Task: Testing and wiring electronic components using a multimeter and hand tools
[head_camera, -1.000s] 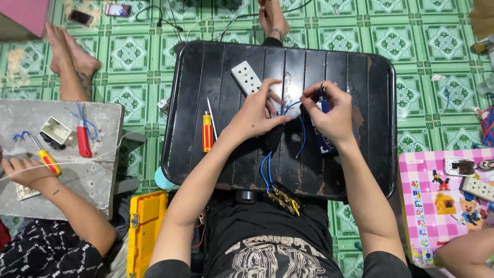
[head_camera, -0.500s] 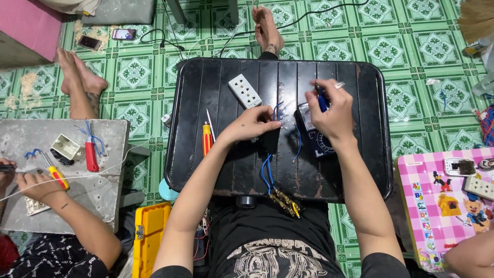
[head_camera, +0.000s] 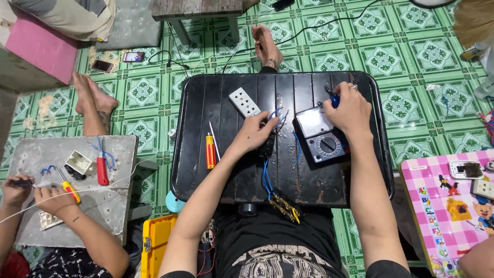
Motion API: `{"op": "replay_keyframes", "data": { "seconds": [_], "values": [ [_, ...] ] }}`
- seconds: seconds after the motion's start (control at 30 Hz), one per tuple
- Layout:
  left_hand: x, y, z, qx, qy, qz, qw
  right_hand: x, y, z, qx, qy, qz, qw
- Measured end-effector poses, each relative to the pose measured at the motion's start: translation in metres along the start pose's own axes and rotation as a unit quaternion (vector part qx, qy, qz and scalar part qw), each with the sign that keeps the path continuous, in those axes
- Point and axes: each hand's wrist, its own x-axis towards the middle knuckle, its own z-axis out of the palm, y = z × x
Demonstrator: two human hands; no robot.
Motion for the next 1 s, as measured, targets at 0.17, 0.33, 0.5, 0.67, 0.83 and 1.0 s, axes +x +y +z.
{"op": "replay_keyframes", "data": {
  "seconds": [0.17,0.33,0.5,0.67,0.83,1.0],
  "values": [
    [-0.006,0.013,-0.003,0.035,0.012,0.043,0.998,-0.001,-0.003,-0.005,0.051,-0.026,0.007,0.998],
    [-0.011,0.02,-0.007,0.122,0.027,0.045,0.991,-0.001,0.011,0.007,0.123,0.028,0.016,0.992],
    [-0.009,0.018,-0.005,0.155,0.022,0.028,0.987,-0.002,0.025,0.01,0.001,0.051,0.053,0.997],
    [-0.013,0.025,-0.006,0.135,0.042,0.047,0.989,-0.003,0.021,0.007,0.023,0.06,0.009,0.998],
    [-0.016,0.026,-0.007,0.114,0.067,0.07,0.989,-0.006,0.018,0.003,0.032,0.049,-0.001,0.998],
    [-0.014,0.025,-0.007,0.038,0.074,0.088,0.993,-0.004,0.025,0.009,0.03,0.04,0.002,0.999]
  ]
}}
